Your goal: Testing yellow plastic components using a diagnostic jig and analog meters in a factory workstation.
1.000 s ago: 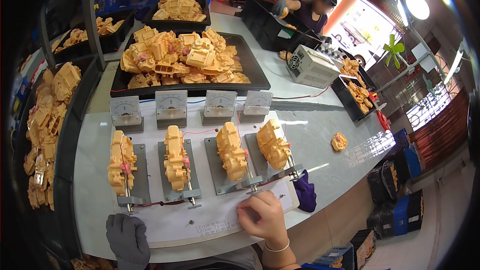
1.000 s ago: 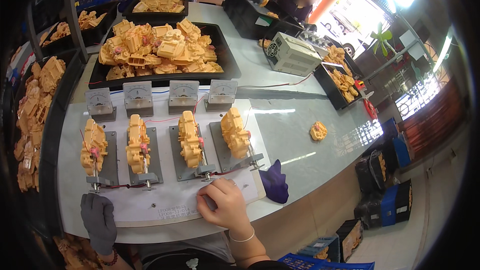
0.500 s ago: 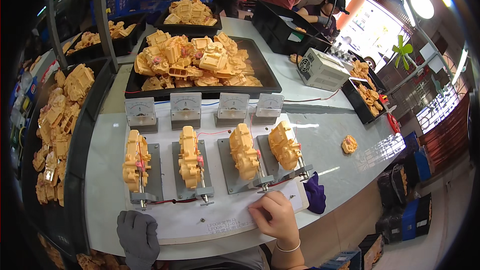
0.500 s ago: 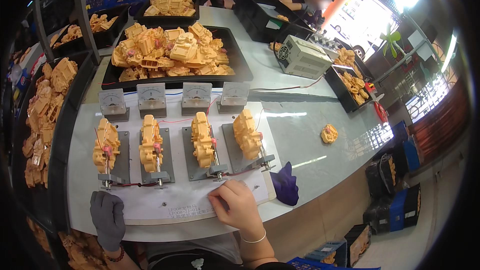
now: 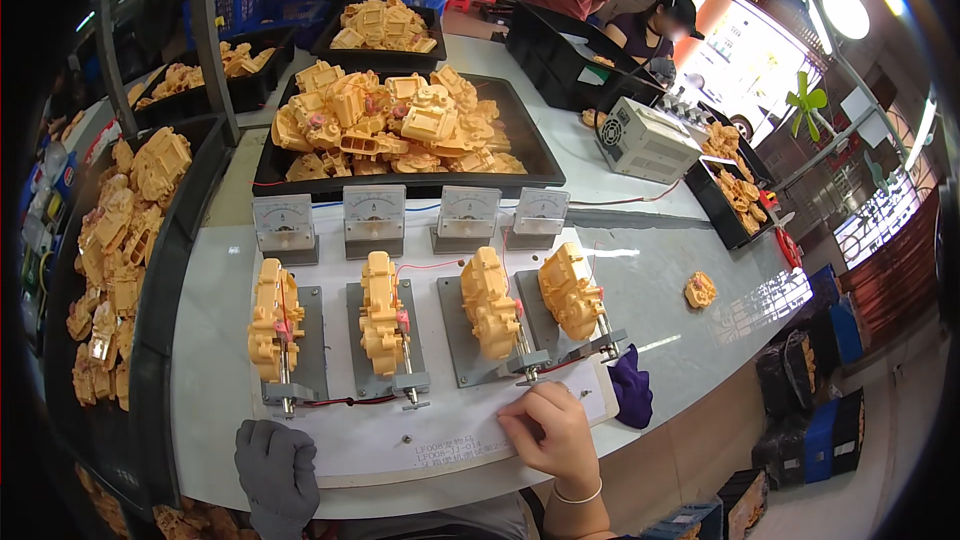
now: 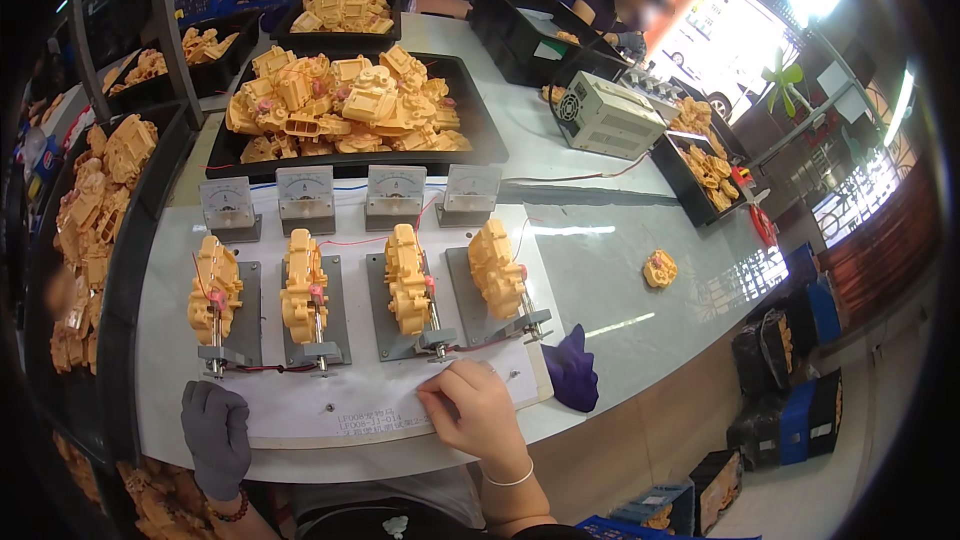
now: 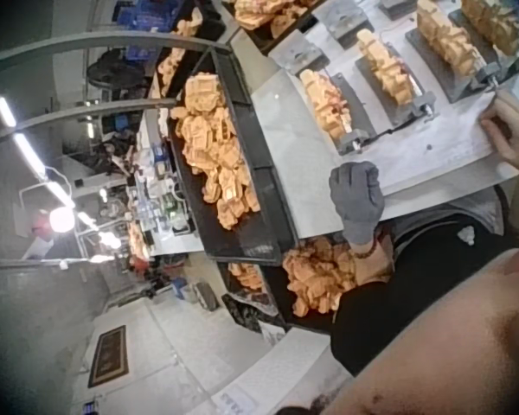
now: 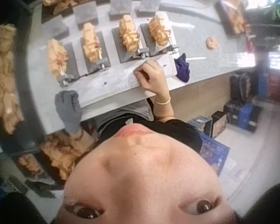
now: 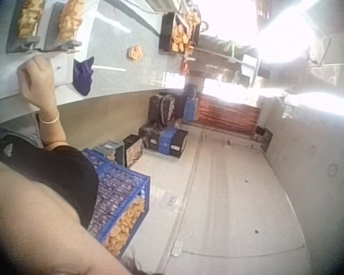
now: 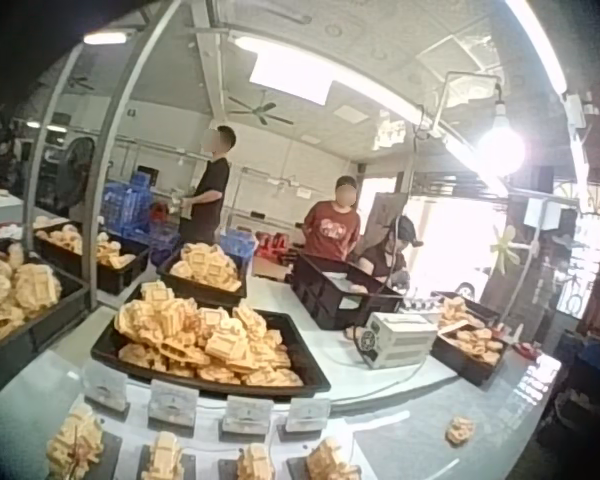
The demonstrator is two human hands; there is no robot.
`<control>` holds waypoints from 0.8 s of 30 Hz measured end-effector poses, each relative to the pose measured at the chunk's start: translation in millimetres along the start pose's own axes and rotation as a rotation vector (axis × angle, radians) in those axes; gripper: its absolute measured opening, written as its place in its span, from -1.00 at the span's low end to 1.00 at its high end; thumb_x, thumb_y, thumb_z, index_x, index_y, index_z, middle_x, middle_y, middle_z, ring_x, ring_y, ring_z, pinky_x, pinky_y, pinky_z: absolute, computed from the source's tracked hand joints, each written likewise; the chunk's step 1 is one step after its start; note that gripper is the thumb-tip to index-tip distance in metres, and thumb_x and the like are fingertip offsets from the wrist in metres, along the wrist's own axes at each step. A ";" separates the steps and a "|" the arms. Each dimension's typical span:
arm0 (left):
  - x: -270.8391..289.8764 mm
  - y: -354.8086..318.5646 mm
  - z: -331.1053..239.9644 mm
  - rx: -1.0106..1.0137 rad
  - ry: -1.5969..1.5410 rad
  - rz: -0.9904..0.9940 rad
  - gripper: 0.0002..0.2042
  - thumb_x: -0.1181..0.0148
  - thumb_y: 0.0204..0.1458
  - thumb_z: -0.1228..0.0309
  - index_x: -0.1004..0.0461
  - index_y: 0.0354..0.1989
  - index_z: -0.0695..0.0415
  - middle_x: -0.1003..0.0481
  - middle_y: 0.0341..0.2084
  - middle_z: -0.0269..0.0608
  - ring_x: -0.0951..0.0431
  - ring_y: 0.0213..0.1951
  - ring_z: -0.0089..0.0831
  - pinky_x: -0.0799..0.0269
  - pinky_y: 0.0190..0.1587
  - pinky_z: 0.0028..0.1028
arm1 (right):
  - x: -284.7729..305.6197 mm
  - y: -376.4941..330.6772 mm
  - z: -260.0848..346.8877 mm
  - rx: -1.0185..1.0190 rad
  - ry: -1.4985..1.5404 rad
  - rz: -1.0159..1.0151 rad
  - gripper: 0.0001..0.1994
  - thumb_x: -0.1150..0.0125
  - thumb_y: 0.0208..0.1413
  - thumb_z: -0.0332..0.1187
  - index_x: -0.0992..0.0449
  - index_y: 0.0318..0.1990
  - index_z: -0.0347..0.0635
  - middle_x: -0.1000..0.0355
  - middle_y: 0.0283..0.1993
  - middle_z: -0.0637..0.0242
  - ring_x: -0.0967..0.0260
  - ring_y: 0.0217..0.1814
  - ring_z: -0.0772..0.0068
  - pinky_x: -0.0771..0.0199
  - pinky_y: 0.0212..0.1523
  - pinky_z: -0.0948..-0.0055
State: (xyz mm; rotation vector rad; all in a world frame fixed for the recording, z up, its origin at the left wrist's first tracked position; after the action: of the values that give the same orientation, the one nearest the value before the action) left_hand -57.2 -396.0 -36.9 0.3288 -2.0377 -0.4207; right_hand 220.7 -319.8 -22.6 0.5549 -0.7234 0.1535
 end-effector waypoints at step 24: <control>-1.9 1.7 0.1 0.019 -0.012 0.024 -0.93 -0.09 -0.05 0.49 -0.34 -0.45 0.17 -0.28 -0.51 -0.07 -0.28 -0.40 -0.09 -0.18 -0.36 -0.21 | -3.2 -0.2 -3.0 0.006 -0.019 0.047 -0.91 -0.33 -0.15 -0.52 -0.50 -0.48 -0.22 -0.37 -0.53 0.27 -0.30 -0.45 0.19 -0.29 -0.37 0.33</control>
State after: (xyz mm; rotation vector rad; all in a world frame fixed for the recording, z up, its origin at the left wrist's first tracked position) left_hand -56.5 -393.7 -37.7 0.3139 -2.0563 -0.3900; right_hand 220.1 -318.2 -26.6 0.5462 -0.7553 0.1942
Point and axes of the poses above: each hand's wrist, its own y-axis towards the middle knuckle, its own x-axis out of the back of the hand, z = x × y, the point moved 9 cm from there along y, towards the middle knuckle
